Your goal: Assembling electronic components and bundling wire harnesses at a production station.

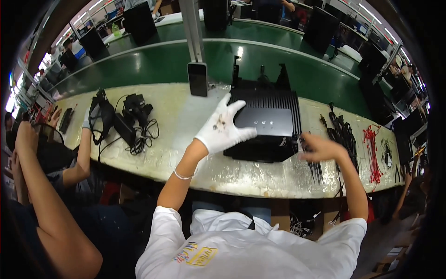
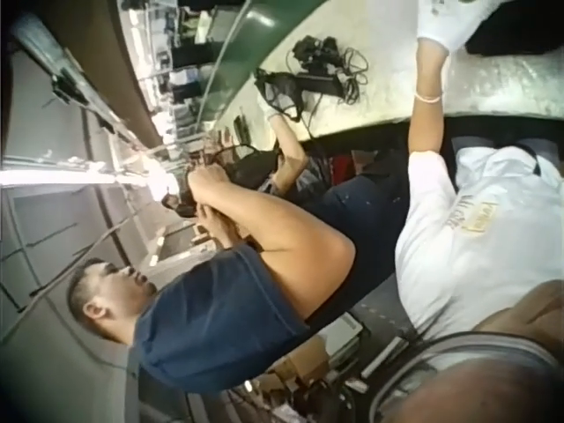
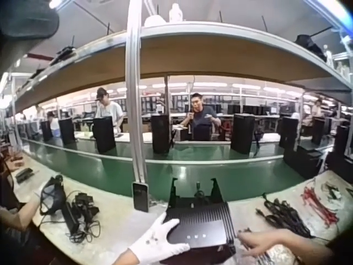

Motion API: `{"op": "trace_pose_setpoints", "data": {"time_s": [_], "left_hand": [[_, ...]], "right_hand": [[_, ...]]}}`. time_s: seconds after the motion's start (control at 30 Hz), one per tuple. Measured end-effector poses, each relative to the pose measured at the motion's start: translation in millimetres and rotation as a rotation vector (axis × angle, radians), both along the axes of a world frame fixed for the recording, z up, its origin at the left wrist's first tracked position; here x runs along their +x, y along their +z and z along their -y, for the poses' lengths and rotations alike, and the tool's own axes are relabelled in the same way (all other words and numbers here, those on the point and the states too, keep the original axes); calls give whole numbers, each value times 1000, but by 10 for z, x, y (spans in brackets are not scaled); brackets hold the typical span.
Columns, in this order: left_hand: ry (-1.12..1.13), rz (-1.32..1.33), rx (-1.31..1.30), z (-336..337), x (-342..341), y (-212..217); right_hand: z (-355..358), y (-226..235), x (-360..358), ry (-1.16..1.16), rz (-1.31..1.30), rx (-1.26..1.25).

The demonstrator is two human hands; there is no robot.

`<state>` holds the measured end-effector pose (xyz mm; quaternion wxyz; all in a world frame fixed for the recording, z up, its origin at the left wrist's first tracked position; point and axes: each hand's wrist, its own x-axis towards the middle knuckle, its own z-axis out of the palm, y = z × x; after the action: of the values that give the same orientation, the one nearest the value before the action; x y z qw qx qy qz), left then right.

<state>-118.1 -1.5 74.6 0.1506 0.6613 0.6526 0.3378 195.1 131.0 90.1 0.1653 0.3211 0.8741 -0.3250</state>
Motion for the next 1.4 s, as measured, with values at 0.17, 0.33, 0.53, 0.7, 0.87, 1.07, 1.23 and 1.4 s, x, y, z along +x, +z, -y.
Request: {"op": "trace_pose_setpoints", "data": {"time_s": [0.17,0.33,0.53,0.7,0.87,1.07,1.23,1.4], "left_hand": [[-50,-144,-37,-140,39,188],[-49,-68,-65,-759,-47,260],[-35,24,-29,-2108,-318,195],[58,-49,46,-2874,-407,46],[215,-210,202,-3152,-422,-203],[212,35,313,-3108,-367,-284],[369,619,480,-2698,-149,-543],[607,532,442,-2320,-240,-1285]], "right_hand": [[349,-344,-56,100,-292,238],[13,-291,-273,-17,-423,255],[-1114,-749,-573,-207,-626,596],[-1944,-1037,-881,-389,-656,710],[-2067,-1007,-1013,-526,-564,745],[-1958,-934,-970,-610,-466,896],[-1435,-1027,-1071,-640,-472,869],[-776,-1336,-1956,-311,-486,666]]}}
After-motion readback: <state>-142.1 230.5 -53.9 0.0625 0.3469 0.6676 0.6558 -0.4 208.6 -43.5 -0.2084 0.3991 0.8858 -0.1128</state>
